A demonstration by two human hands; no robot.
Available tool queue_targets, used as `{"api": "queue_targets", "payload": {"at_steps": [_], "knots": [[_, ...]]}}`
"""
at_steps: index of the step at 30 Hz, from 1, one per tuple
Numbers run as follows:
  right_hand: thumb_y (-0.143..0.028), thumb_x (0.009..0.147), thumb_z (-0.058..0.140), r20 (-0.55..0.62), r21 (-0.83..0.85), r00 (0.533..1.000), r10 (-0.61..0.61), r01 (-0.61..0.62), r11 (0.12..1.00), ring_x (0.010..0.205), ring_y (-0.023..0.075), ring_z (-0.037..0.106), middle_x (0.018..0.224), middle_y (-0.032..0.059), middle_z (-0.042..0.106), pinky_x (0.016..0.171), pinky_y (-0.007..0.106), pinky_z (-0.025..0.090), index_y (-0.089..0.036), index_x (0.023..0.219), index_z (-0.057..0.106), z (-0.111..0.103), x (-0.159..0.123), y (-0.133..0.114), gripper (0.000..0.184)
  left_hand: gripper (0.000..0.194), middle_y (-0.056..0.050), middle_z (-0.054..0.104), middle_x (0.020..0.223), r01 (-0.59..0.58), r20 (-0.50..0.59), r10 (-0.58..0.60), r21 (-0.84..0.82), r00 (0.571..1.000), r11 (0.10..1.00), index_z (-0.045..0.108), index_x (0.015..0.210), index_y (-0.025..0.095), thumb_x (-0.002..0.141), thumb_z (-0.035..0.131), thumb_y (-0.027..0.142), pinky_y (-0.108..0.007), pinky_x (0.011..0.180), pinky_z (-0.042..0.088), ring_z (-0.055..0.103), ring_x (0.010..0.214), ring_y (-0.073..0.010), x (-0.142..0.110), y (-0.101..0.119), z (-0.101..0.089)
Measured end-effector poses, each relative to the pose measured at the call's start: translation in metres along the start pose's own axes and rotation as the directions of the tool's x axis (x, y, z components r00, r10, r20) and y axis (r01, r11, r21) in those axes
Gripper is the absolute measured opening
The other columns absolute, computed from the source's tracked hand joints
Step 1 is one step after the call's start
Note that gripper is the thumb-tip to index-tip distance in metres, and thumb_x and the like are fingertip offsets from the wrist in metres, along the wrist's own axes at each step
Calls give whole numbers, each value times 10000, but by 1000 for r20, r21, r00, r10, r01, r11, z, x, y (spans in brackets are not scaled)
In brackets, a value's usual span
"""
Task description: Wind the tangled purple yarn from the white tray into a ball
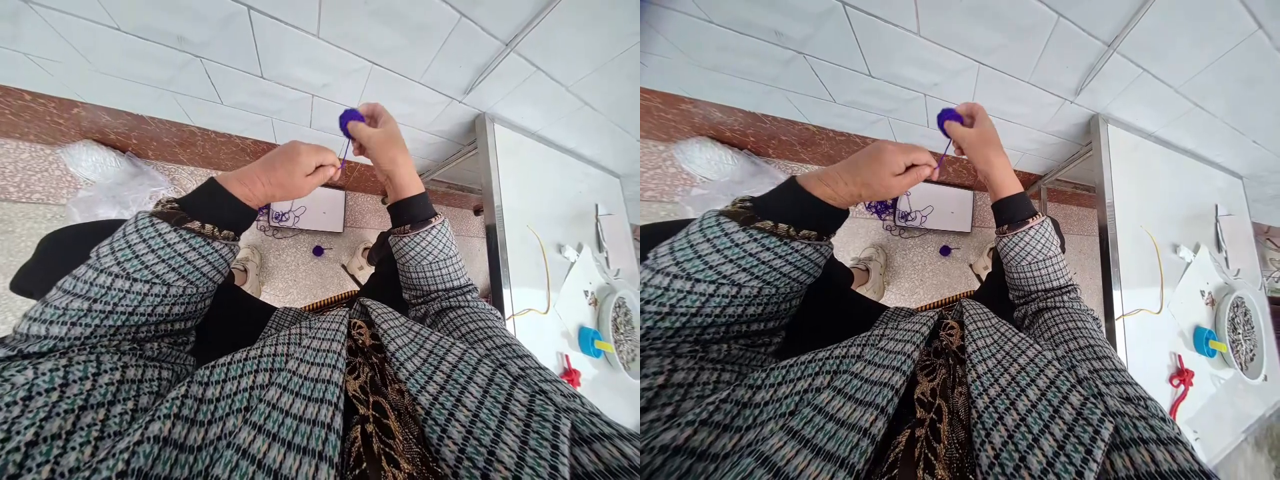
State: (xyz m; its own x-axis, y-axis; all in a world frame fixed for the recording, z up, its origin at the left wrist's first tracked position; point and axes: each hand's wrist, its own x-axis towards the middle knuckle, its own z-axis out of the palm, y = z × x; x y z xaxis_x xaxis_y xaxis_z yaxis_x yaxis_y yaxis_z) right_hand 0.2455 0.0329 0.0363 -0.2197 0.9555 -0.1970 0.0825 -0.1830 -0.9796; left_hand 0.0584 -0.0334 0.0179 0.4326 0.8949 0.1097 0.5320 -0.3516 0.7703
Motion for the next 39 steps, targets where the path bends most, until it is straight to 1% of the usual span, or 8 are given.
{"api": "queue_targets", "payload": {"at_steps": [7, 13, 16, 20, 24, 28, 34, 39], "knots": [[-207, 993, 868, 575, -114, 796, 188, -150, 982, 675, 64, 517, 804, -69, 568, 599, 166, 479, -185, 1066, 571, -5, -11, 5, 306, 186, -13, 640, 816, 143, -220, -119, 94, 968, 985, 616, 847, 235, 1022, 555, 218, -277, 924, 482, 527, 842, -193, -4, -8, -32], [-166, 1174, 635, 166, 285, 984, -57, 8, 958, 752, 67, 522, 900, -51, 587, 726, 146, 559, -211, 1141, 523, 7, 0, -2, 125, 224, 1, 599, 722, 167, 70, -171, 60, 983, 984, 621, 748, 209, 963, 571, 172, -301, 849, 484, 540, 746, -172, 0, -2, -18], [-19, 1082, 659, 235, 41, 972, 27, -38, 998, 700, 61, 493, 842, -64, 587, 633, 137, 497, -196, 1075, 541, 3, -1, 3, 213, 267, 6, 560, 694, 142, 140, -144, 24, 980, 990, 623, 719, 200, 984, 590, 193, -312, 843, 498, 527, 722, -169, -2, 2, -20], [-41, 979, 740, 587, -140, 801, 119, -44, 989, 668, 65, 566, 861, -41, 650, 582, 150, 509, -170, 1053, 559, -6, -10, 8, 233, 277, 18, 488, 676, 189, -31, -189, 7, 982, 982, 576, 727, 208, 1002, 559, 172, -297, 804, 458, 435, 711, -159, -3, -4, -30], [-286, 995, 815, 337, 201, 928, -162, 97, 975, 753, 82, 653, 1035, -29, 663, 708, 182, 621, -242, 1174, 543, -5, -13, 0, 328, 225, 10, 582, 711, 169, 44, -168, -23, 985, 985, 637, 765, 204, 977, 570, 175, -302, 824, 479, 493, 716, -163, 1, -13, -23], [-125, 889, 861, 172, 25, 981, -89, 86, 996, 674, 90, 578, 887, -47, 622, 628, 178, 552, -234, 968, 561, -2, -9, -6, 329, 205, -13, 618, 730, 98, 198, -77, -96, 977, 991, 688, 764, 201, 953, 661, 278, -327, 821, 507, 565, 731, -187, 1, -17, -15], [-89, 826, 947, 642, -241, 740, 199, -51, 969, 714, 83, 588, 791, -53, 620, 589, 155, 481, -189, 946, 571, -15, -16, -10, 407, 249, -13, 532, 697, 217, 72, -207, -211, 976, 953, 657, 766, 226, 993, 679, 326, -381, 878, 524, 479, 717, -179, -4, -27, -30], [-355, 819, 994, 351, 142, 936, -10, -43, 989, 801, 130, 685, 958, -20, 655, 614, 206, 584, -231, 1098, 608, -13, -19, -10, 492, 297, -29, 573, 693, 184, 193, -144, -211, 971, 960, 682, 742, 225, 995, 702, 380, -404, 927, 569, 554, 753, -201, 1, -32, -21]]}}
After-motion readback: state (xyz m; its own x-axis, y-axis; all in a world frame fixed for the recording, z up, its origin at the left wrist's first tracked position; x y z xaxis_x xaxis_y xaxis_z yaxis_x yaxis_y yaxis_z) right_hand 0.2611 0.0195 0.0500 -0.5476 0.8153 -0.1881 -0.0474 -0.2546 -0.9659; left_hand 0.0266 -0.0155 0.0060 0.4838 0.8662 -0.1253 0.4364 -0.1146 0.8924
